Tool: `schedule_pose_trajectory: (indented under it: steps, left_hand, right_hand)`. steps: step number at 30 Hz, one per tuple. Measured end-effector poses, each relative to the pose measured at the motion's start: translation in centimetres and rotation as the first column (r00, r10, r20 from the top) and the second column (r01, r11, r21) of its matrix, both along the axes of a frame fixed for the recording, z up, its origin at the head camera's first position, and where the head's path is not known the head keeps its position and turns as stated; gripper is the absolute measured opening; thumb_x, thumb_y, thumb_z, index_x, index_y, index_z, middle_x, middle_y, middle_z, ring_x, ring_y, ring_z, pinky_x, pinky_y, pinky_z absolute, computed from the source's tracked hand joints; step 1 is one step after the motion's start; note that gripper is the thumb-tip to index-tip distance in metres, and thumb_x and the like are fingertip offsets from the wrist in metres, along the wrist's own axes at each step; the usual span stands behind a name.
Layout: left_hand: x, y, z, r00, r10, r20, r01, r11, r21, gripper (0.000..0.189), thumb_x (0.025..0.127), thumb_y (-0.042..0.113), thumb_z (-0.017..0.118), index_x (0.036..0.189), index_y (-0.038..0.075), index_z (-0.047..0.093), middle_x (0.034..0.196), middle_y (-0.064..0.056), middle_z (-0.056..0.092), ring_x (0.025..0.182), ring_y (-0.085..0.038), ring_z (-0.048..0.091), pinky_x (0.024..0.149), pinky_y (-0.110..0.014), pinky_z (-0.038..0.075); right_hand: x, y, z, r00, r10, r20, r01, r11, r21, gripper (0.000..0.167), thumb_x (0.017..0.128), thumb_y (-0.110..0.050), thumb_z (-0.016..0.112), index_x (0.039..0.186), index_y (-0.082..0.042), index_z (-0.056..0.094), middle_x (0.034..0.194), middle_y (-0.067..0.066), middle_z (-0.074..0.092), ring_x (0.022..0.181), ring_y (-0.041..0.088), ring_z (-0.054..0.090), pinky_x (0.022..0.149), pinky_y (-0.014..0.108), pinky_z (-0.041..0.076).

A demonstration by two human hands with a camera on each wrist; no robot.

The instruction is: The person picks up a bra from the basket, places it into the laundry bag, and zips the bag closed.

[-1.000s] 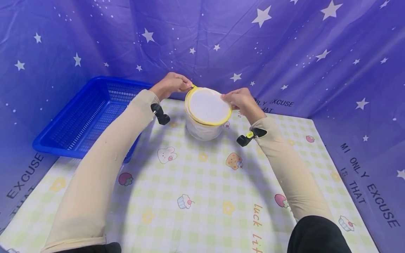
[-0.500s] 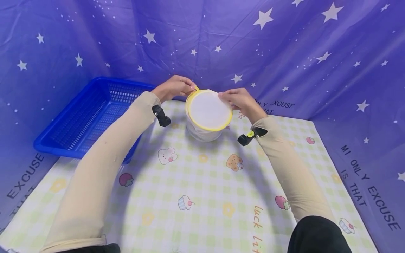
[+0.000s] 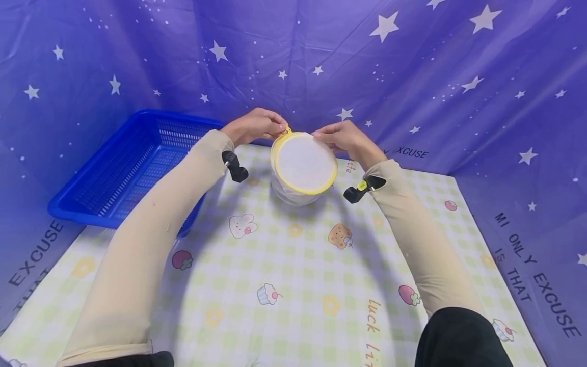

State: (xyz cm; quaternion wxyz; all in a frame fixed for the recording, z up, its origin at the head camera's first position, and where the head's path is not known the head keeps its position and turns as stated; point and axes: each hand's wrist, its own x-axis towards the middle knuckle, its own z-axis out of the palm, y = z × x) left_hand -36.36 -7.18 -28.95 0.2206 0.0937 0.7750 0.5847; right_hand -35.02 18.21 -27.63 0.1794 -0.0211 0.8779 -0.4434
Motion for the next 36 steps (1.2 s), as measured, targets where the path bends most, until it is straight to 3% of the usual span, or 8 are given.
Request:
schedule_pose_trajectory:
  steps: [11,17,23,30,36]
  left_hand:
    - [-0.1,0.1,0.3,1.0,0.013,0.018,-0.013,1.0,-0.015,0.018,0.106,0.017,0.054,0.118,0.007,0.064,0.111,-0.002,0.063,0.108,-0.017,0.06,0.113,-0.037,0.047]
    - [-0.2,0.3,0.4,0.998,0.057,0.019,-0.057,0.998,-0.003,0.019,0.106,0.015,0.055,0.12,0.007,0.064,0.114,-0.001,0.063,0.114,-0.018,0.059,0.115,-0.037,0.046]
    - [-0.3,0.8,0.4,0.995,0.098,0.014,-0.098,0.995,0.012,0.016,0.105,0.012,0.055,0.116,0.006,0.064,0.111,-0.001,0.063,0.115,-0.018,0.059,0.113,-0.035,0.048]
    - [-0.6,1.2,-0.2,0.991,0.13,0.015,-0.131,0.991,0.043,0.01,0.104,0.008,0.056,0.108,0.005,0.064,0.105,-0.002,0.064,0.107,-0.016,0.061,0.109,-0.034,0.05]
    - [-0.7,1.4,-0.3,0.986,0.166,0.015,-0.167,0.984,0.06,0.007,0.102,0.004,0.056,0.101,0.006,0.063,0.099,-0.001,0.064,0.1,-0.014,0.062,0.106,-0.033,0.052]
  right_hand:
    - [0.2,-0.9,0.0,1.0,-0.023,0.021,0.023,1.0,0.002,0.035,0.097,-0.022,0.072,0.127,-0.004,0.07,0.105,-0.001,0.069,0.093,0.015,0.06,0.096,0.035,0.054]
    - [0.1,-1.1,0.1,0.995,-0.095,0.016,0.095,0.995,-0.004,0.034,0.095,-0.02,0.074,0.125,-0.003,0.071,0.105,0.0,0.068,0.091,0.015,0.06,0.09,0.031,0.055]
    - [0.0,-1.1,0.0,0.99,-0.14,0.03,0.141,0.99,-0.015,0.033,0.094,-0.02,0.076,0.123,-0.005,0.072,0.109,0.001,0.068,0.093,0.015,0.062,0.093,0.031,0.056]
    - [0.1,-0.9,-0.2,0.987,-0.159,0.034,0.16,0.987,-0.027,0.032,0.094,-0.02,0.076,0.123,-0.006,0.072,0.115,0.003,0.069,0.095,0.016,0.064,0.099,0.035,0.055]
    - [-0.1,-0.9,-0.3,0.985,-0.169,0.031,0.171,0.985,-0.038,0.03,0.093,-0.022,0.077,0.12,-0.008,0.074,0.112,0.001,0.071,0.095,0.015,0.064,0.095,0.033,0.055]
